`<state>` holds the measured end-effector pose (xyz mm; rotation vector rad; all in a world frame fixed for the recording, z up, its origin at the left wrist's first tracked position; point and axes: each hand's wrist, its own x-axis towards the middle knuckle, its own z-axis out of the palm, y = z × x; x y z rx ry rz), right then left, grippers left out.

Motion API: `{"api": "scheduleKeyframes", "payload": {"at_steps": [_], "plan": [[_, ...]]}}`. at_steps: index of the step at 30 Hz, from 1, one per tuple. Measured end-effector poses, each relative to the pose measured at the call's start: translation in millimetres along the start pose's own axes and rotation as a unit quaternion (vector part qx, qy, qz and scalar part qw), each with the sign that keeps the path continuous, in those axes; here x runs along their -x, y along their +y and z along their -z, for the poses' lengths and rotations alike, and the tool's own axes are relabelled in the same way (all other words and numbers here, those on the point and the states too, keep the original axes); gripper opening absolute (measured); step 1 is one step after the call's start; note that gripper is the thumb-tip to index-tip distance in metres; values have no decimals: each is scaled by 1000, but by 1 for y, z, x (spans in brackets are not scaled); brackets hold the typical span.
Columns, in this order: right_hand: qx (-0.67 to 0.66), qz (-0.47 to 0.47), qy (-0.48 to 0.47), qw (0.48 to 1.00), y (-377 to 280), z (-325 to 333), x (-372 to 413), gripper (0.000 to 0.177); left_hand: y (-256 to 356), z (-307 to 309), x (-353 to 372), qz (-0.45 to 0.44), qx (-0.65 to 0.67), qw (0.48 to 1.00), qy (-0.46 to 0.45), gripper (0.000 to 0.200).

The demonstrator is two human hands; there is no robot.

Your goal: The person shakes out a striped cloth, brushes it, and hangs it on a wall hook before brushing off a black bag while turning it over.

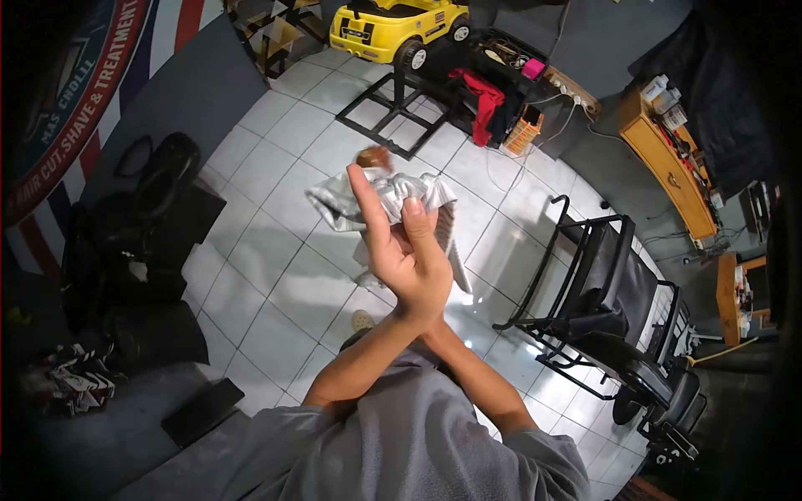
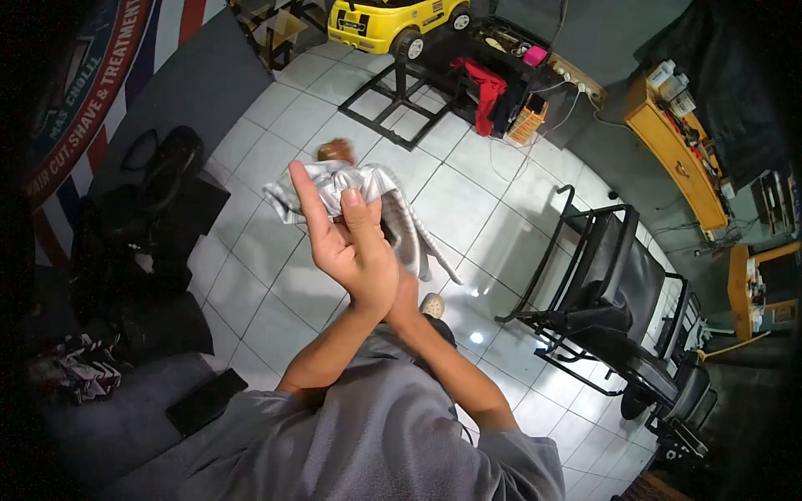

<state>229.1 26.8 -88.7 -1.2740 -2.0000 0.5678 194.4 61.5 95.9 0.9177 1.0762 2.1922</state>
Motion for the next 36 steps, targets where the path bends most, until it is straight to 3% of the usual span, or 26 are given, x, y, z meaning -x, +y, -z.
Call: {"api": "scheduleKeyframes", "payload": {"at_steps": [2, 6, 10, 14, 16, 17, 23, 25, 26, 27, 29, 31, 33, 36], "plan": [[14, -18, -29, 999, 33, -26, -4, 18, 5, 1, -6, -15, -3, 1000, 4, 58], [81, -84, -178, 977, 113, -76, 35, 20, 10, 7, -23, -17, 13, 1000, -5, 58], [164, -170, -354, 905, 195, -102, 107, 23, 13, 8, -42, -7, 55, 998, -3, 58], [190, -252, -433, 844, 230, -86, 165, 26, 14, 14, -62, -5, 79, 996, -30, 56], [226, -312, -432, 815, 237, -77, 175, 28, 14, 16, -71, 8, 73, 996, -47, 55], [196, -315, -394, 841, 243, -73, 185, 29, 4, 21, -75, -9, 99, 992, -80, 54], [191, -455, -359, 792, 245, -40, 212, 32, 2, 26, -75, 59, 83, 987, -123, 51], [121, -458, -304, 826, 259, -42, 219, 29, 1, 25, -70, 96, 91, 981, -142, 51], [-72, -598, -175, 779, 263, -44, 216, 25, -1, 25, -67, 115, 95, 977, -152, 51], [-233, -690, 7, 685, 267, -47, 214, 31, -7, 28, -65, 126, 104, 972, -168, 49], [-245, -624, 58, 740, 234, -29, 176, 42, -18, 39, -62, 147, 86, 961, -217, 46], [-206, -560, 31, 802, 152, 22, 102, 45, -19, 43, -55, 184, 73, 953, -231, 41], [-200, -459, 7, 865, 120, 42, 58, 44, -22, 49, -48, 206, 50, 949, -232, 40], [-343, -253, 61, 903, 78, 46, 14, 56, -31, 62, -38, 239, 6, 935, -262, 36]]}}
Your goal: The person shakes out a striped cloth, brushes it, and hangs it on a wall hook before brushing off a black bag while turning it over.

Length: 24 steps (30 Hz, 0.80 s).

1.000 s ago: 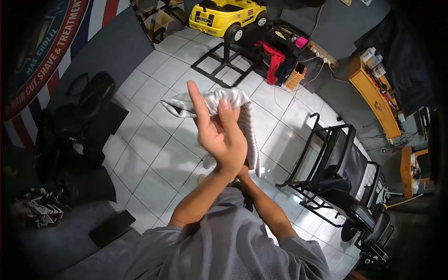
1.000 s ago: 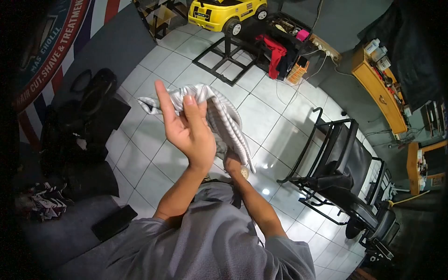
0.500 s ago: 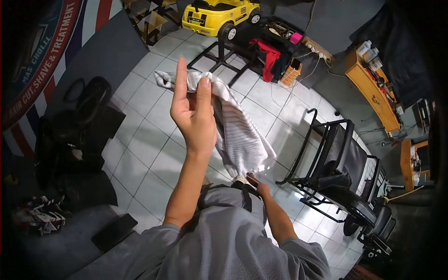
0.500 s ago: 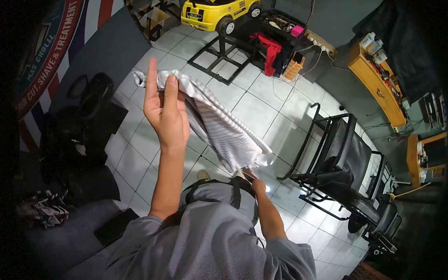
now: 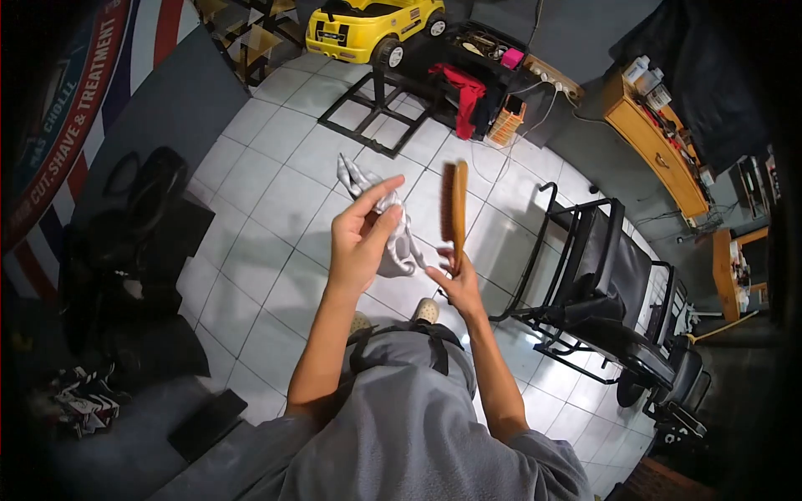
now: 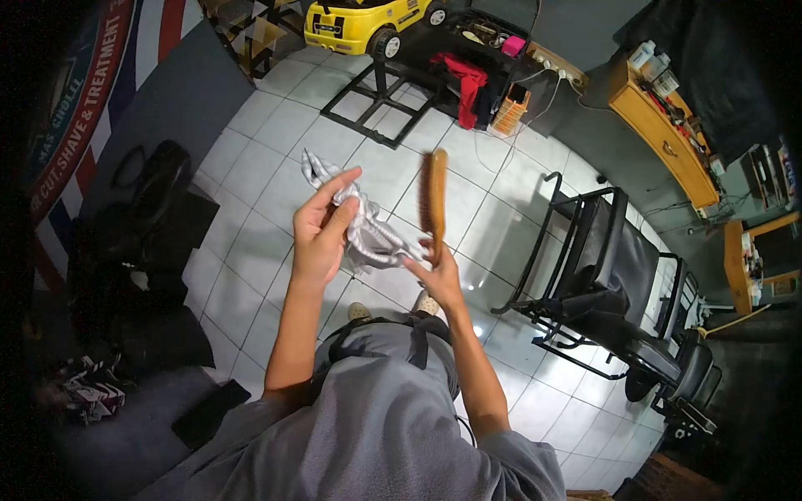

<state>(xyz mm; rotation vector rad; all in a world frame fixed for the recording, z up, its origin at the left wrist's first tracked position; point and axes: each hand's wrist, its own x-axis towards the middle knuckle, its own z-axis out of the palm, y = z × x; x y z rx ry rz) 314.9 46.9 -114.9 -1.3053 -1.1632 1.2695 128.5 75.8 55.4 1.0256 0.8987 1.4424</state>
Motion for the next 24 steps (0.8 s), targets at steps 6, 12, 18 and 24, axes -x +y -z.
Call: {"api": "scheduleKeyframes", "payload": {"at_steps": [6, 12, 18, 24], "plan": [[51, 30, -116, 991, -55, -43, 1, 25, -6, 15, 18, 56, -11, 998, 0, 30], [65, 22, -144, 987, -52, 6, 5, 17, -23, 88, 39, 88, -253, 960, -85, 21], [-14, -101, -207, 973, -70, 26, 19, 31, -34, 119, 53, 7, -345, 934, -91, 26], [-156, -84, -87, 980, -69, 53, 21, 24, -48, 134, 53, -1, -382, 915, 132, 45]]}}
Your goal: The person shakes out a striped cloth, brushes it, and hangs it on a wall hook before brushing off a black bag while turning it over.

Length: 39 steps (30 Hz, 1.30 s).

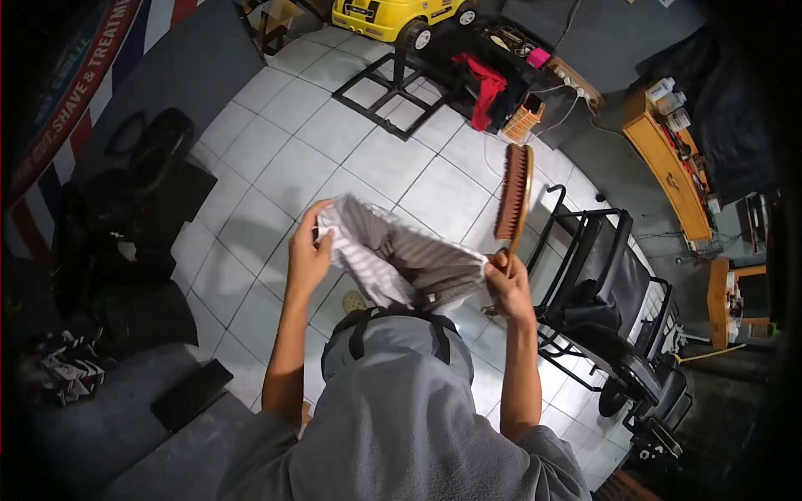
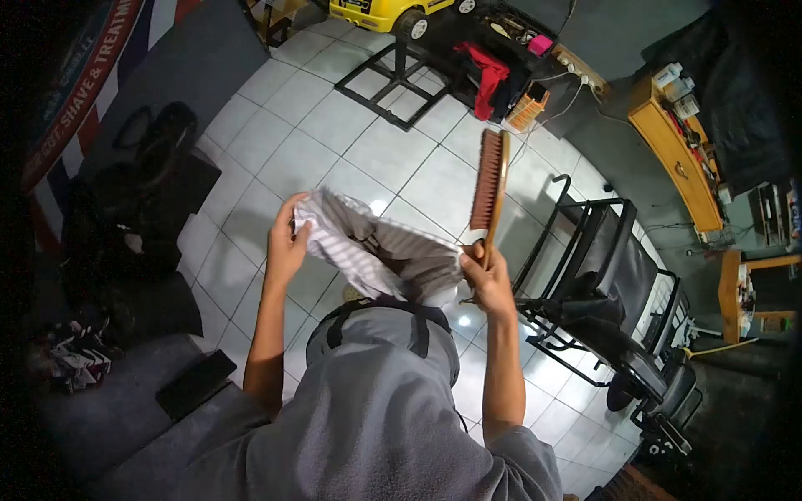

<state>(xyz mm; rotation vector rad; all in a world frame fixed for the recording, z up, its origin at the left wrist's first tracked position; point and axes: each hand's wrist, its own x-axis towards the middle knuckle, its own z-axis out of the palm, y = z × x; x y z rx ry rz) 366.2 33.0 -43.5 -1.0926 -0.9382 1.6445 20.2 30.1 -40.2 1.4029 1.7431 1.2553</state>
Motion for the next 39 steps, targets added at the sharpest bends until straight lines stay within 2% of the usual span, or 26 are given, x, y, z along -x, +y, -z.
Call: {"api": "scheduleKeyframes", "payload": {"at_steps": [2, 3, 6, 7, 10, 11, 14, 15, 17, 18, 20, 23, 25, 26, 28, 29, 30, 32, 33, 34, 35, 36, 37, 38, 39], "plan": [[15, -10, -7, 1000, -5, 21, 4, 25, -18, 4, -5, -91, -117, 983, 104, 47], [23, -15, -11, 1000, -7, 29, 6, 25, -17, 8, -2, -44, -114, 987, 109, 44], [58, -107, -74, 990, -15, 40, 21, 32, -30, 25, -3, -112, -150, 981, -44, 40], [114, -135, -118, 977, -17, 43, 27, 37, -29, 28, -4, -132, -171, 971, -100, 29], [333, -131, -229, 905, -25, 47, 24, 42, -22, 38, -3, -199, -153, 941, -225, 23], [493, -89, -216, 838, -31, 43, 24, 33, -26, 39, -6, -257, -160, 931, -205, 27], [692, 48, -114, 712, -2, 58, 9, 21, -73, 39, -20, -333, -294, 882, -156, 31], [633, 23, -56, 772, -3, 56, 2, 28, -77, 35, -25, -305, -291, 899, -119, 34], [642, 64, 65, 761, -7, 41, -12, 29, -68, 25, -32, -246, -284, 926, -41, 40], [643, 83, 126, 751, -9, 38, -19, 29, -70, 24, -33, -212, -296, 930, -45, 42], [648, 137, 175, 729, -5, 49, -46, 31, -78, 21, -43, -149, -316, 936, -48, 47], [615, 230, 238, 716, -17, 57, -71, 34, -84, 35, -72, -162, -382, 910, -7, 47], [576, 302, 282, 705, -38, 55, -77, 37, -73, 57, -93, -136, -369, 918, 50, 43], [557, 332, 309, 695, -51, 53, -73, 39, -48, 64, -95, -157, -354, 917, 92, 41], [566, 454, 361, 586, -90, 27, -53, 41, -1, 73, -90, -198, -313, 913, 168, 37], [562, 422, 376, 604, -95, 28, -45, 41, 15, 76, -83, -221, -288, 910, 202, 36], [490, 423, 381, 660, -92, 29, -36, 38, 21, 77, -78, -245, -261, 903, 238, 35], [371, 452, 342, 736, -71, 25, -27, 38, 2, 76, -63, -322, -293, 867, 242, 34], [286, 398, 311, 814, -39, 50, -25, 43, -14, 75, -50, -358, -309, 847, 243, 34], [406, 409, 279, 768, -3, 72, -24, 50, -41, 66, -31, -340, -308, 872, 168, 31], [530, 352, 211, 742, 17, 65, -6, 46, -76, 55, -8, -320, -306, 891, 95, 29], [615, 155, 151, 758, 58, 78, 7, 41, -109, 47, 15, -282, -225, 932, -27, 28], [694, -154, 30, 702, 93, 87, 8, 33, -179, 38, 47, -153, -268, 941, -141, 31], [684, -120, -69, 716, 146, 115, 26, 28, -210, 41, 72, 38, -356, 862, -358, 30], [716, -210, -161, 646, 171, 126, 41, 30, -235, 49, 93, 81, -346, 822, -446, 28]]}}
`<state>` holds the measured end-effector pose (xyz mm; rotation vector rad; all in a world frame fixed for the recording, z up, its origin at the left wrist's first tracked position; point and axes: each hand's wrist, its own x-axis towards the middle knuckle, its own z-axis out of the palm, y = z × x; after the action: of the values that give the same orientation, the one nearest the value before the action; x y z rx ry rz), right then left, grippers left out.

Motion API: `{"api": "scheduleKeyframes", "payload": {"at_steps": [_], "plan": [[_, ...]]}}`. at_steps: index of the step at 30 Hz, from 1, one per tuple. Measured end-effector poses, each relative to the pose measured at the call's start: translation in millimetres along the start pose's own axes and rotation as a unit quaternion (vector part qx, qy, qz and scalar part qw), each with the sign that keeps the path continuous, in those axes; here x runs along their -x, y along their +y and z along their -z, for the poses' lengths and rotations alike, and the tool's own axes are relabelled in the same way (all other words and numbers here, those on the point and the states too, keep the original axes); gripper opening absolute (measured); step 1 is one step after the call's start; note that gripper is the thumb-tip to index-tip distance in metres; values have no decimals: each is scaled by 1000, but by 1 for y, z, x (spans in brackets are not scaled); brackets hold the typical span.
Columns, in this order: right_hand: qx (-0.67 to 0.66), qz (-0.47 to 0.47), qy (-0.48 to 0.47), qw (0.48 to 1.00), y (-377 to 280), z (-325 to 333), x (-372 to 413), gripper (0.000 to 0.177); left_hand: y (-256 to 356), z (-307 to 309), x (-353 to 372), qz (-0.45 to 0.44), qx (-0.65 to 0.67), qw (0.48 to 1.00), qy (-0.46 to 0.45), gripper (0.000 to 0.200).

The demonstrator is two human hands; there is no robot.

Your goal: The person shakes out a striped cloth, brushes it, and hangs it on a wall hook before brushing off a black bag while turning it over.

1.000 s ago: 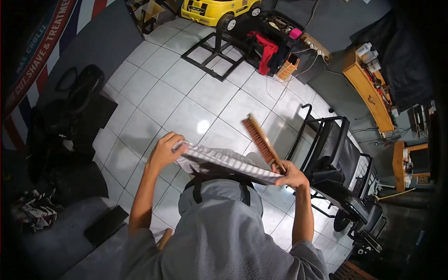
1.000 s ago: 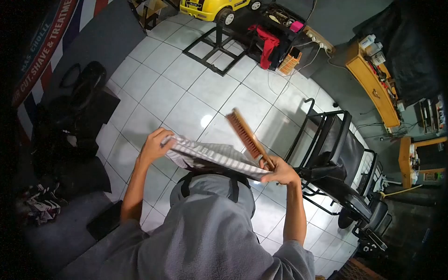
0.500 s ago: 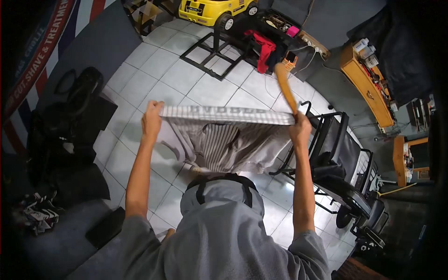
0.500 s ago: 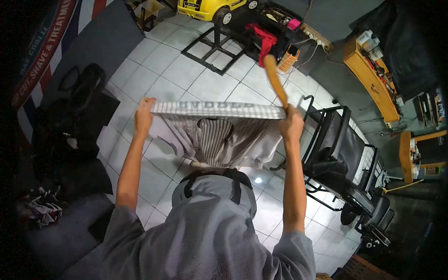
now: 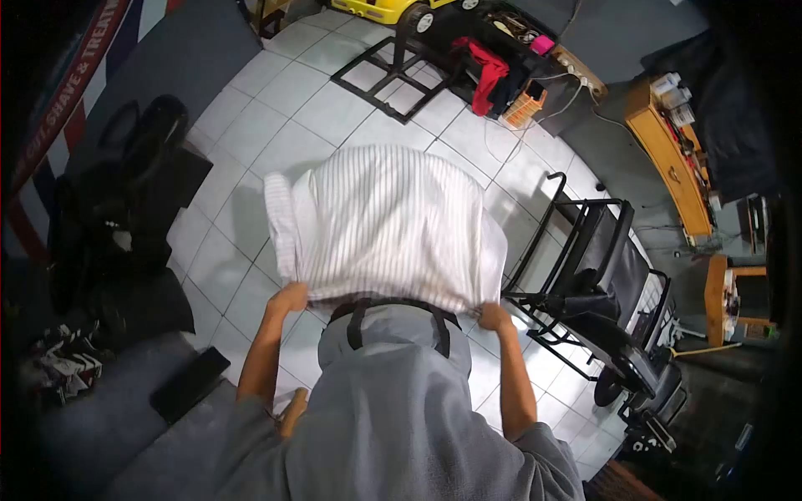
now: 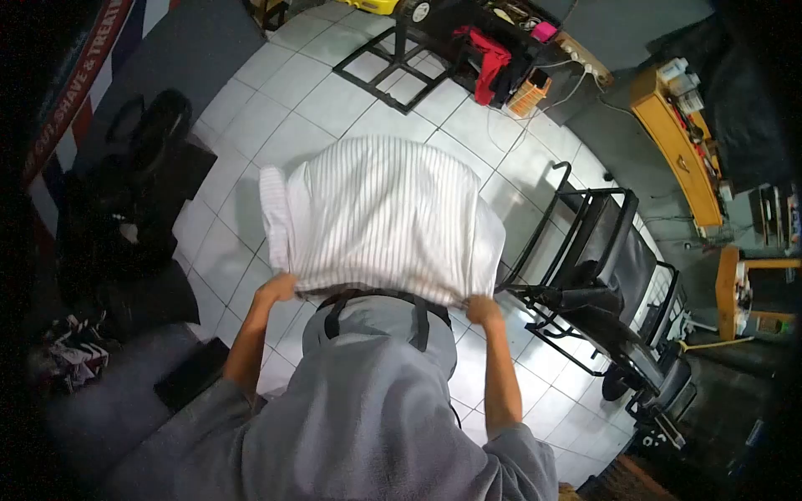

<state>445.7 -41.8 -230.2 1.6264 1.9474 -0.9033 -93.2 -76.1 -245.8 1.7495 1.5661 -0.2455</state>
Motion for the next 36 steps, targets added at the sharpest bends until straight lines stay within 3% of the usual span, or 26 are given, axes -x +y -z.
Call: {"api": "scheduleKeyframes", "payload": {"at_steps": [1, 4, 5, 6, 7, 8, 9, 10, 12, 14, 15, 17, 19, 20, 21, 22, 23, 24, 25, 26, 27, 30, 31, 32, 34, 36], "plan": [[-36, 15, -104, 994, -4, 1, 8, 33, -15, -14, 4, 6, 8, 995, -98, 26], [-179, 16, 37, 983, 6, 1, 15, 37, -27, -21, 14, 0, 115, 989, 92, 26], [-213, -7, 65, 975, 14, 6, 6, 37, 11, 24, 26, 30, 120, 990, 71, 31], [-242, 23, 189, 951, 13, 17, 6, 36, 23, 44, 22, 51, 161, 981, 96, 34], [-347, -20, 152, 925, 13, 41, 0, 32, 18, 55, 9, 11, 150, 977, 149, 36], [-377, -9, 248, 892, 10, 63, -4, 26, 12, 65, -4, -27, 133, 970, 201, 39], [-383, 50, 366, 847, 5, 87, -5, 20, -2, 73, -23, -124, 60, 952, 275, 41], [-484, 74, 395, 778, -10, 123, 7, 16, 26, 111, -16, -127, 107, 935, 314, 41], [-520, 97, 522, 670, -43, 184, 38, 15, 102, 193, 10, -129, 139, 875, 445, 41], [-464, 152, 630, 604, -51, 215, 60, 15, 151, 229, 33, -134, 97, 788, 594, 43], [-487, 206, 662, 531, -64, 225, 71, 21, 173, 239, 46, -138, 69, 743, 652, 44], [-339, 223, 751, 521, -77, 236, 92, 27, 181, 233, 51, -160, 52, 677, 716, 47], [-365, 190, 746, 524, -58, 209, 79, 34, 170, 196, 34, -199, 76, 643, 735, 51], [-330, 132, 746, 563, -65, 189, 70, 31, 167, 176, 26, -166, 112, 726, 658, 54], [-310, 197, 657, 658, -33, 150, 55, 30, 162, 148, 20, -127, 146, 799, 569, 57], [-155, -13, 542, 826, -28, 121, 47, 30, 138, 111, 9, -49, 168, 904, 389, 53], [-245, 37, 458, 854, -31, 89, 30, 26, 118, 82, 5, 10, 133, 975, 176, 46], [-232, -127, 190, 946, -39, 77, 34, 20, 84, 38, -9, 48, 0, 998, -49, 41], [144, 90, 16, 985, 16, -6, -12, 24, 75, 19, 3, 64, -9, 995, -70, 35], [-49, -50, -94, 993, 28, -51, -22, 32, 70, 3, 15, 80, -18, 993, -90, 31], [-109, -55, -95, 988, 2, -16, 13, 32, 62, -4, 19, 96, -27, 989, -106, 29], [-224, -68, 29, 972, -6, 6, 31, 30, 2, -31, 3, 76, 93, 990, 75, 30], [-228, -59, 109, 966, -7, 17, 32, 30, 21, 0, 9, 111, 100, 979, 139, 32], [-240, -9, 189, 952, 17, 4, 8, 26, 45, 39, 11, 187, 219, 946, 150, 31], [-356, -5, 353, 865, 37, 9, -26, 21, 55, 68, -6, 39, 128, 927, 351, 38], [-371, -5, 442, 817, 5, 88, -4, 18, 104, 131, -4, 29, 150, 875, 459, 46]]}}
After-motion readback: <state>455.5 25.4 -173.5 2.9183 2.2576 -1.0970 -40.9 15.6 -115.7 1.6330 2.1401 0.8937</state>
